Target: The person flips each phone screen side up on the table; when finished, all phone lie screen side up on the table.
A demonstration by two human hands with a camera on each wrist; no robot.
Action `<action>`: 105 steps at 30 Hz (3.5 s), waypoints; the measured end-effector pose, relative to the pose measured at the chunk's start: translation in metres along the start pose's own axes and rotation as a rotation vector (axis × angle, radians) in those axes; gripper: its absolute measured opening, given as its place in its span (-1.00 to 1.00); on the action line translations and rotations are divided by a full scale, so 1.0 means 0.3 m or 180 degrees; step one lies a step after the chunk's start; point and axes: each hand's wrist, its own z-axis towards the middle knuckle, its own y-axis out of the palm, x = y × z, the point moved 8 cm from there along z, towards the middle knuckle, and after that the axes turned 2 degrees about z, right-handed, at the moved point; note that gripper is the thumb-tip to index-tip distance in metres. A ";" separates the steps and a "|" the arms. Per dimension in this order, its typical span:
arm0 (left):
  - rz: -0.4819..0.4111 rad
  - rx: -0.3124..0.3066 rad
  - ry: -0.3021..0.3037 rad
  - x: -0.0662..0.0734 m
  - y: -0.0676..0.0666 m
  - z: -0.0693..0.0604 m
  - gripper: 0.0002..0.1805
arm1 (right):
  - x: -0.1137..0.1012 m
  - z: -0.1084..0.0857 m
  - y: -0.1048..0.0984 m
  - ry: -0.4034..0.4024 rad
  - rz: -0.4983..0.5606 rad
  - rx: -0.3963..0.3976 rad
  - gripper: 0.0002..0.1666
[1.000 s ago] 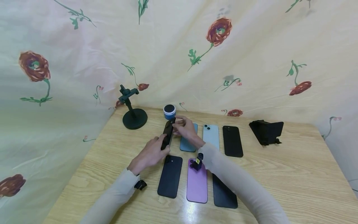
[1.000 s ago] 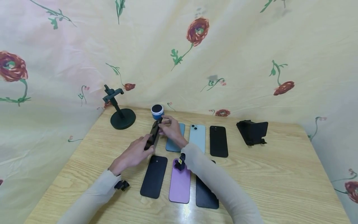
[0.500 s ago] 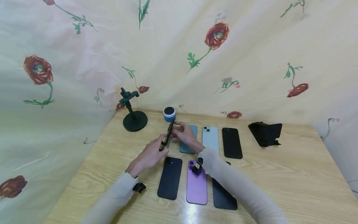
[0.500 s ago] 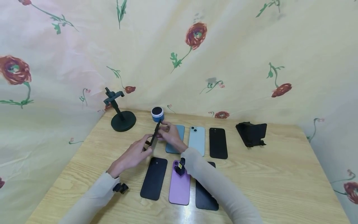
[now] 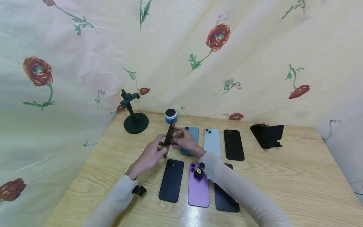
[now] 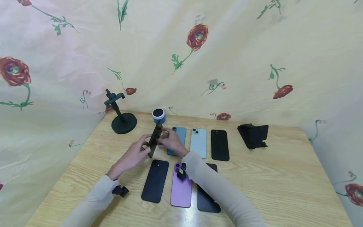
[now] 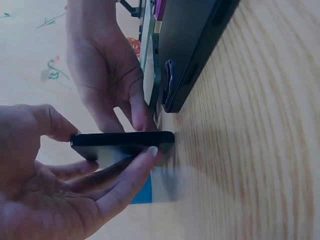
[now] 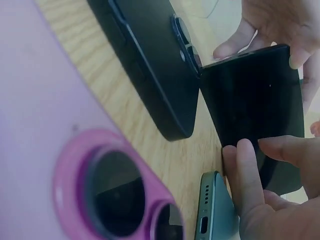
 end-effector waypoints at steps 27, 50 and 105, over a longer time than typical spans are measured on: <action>-0.0192 0.0484 0.0082 -0.045 -0.099 0.018 -0.47 | -0.010 -0.023 0.013 0.0104 -0.0358 0.0032 -0.03; -0.0130 0.0416 -0.0190 -0.123 -0.107 0.047 -0.48 | -0.014 -0.021 0.014 0.0100 -0.0997 0.0265 0.03; 0.0198 0.0104 -0.0731 -0.137 -0.058 0.099 -0.38 | -0.043 -0.056 -0.036 -0.0015 -0.1225 0.0147 0.06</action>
